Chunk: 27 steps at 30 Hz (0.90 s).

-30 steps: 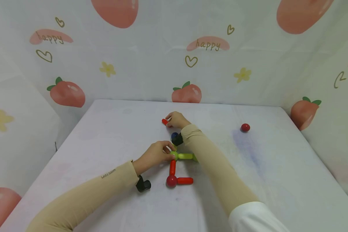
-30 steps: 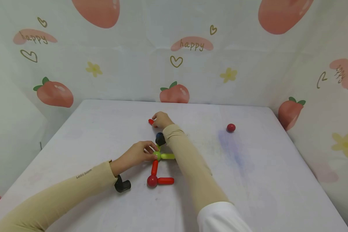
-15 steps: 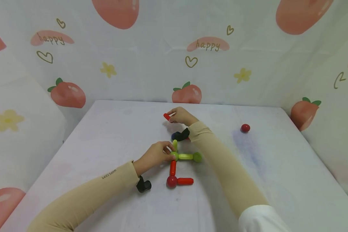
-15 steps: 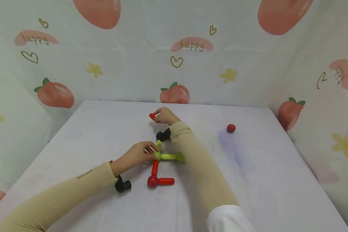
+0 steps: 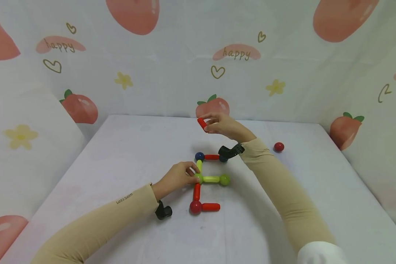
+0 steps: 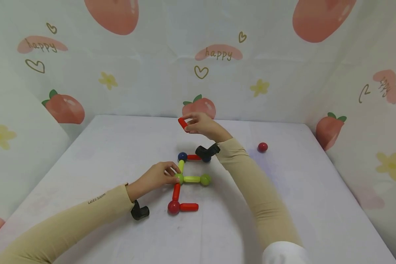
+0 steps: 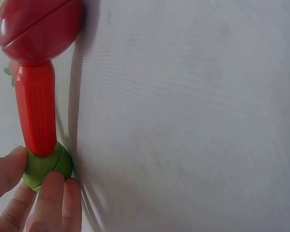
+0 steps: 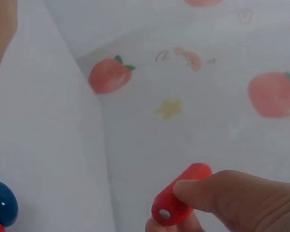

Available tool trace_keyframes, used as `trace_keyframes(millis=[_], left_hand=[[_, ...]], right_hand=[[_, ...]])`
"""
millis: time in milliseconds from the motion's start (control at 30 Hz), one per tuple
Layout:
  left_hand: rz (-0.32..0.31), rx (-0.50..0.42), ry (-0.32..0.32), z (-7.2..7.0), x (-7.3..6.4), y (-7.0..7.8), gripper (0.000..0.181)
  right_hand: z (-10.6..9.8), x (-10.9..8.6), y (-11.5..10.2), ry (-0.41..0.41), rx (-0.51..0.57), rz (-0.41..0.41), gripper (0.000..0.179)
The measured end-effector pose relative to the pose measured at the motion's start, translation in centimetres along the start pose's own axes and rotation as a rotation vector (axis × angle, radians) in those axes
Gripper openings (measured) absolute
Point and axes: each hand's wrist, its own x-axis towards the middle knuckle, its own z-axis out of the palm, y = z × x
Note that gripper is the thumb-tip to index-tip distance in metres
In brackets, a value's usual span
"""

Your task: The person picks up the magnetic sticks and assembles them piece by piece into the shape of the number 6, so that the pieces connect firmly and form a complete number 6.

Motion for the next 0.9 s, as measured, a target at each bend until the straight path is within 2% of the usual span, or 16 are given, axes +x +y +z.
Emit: trace_keyframes(millis=[367,567,900], left_hand=[[-0.013,0.001,0.007,0.0,0.0,0.0,0.022],[-0.01,0.0,0.005,0.0,0.1,-0.1,0.022],[0.003,0.002,0.008,0.0,0.1,-0.1,0.022]], right_hand=[[-0.7,-5.1,-0.6,-0.018,-0.071,-0.044,0.046],[-0.2,-7.5,0.6,0.021,-0.105,0.002,0.042],[0.7,-10.5,3.0,0.072,-0.045,0.05,0.04]])
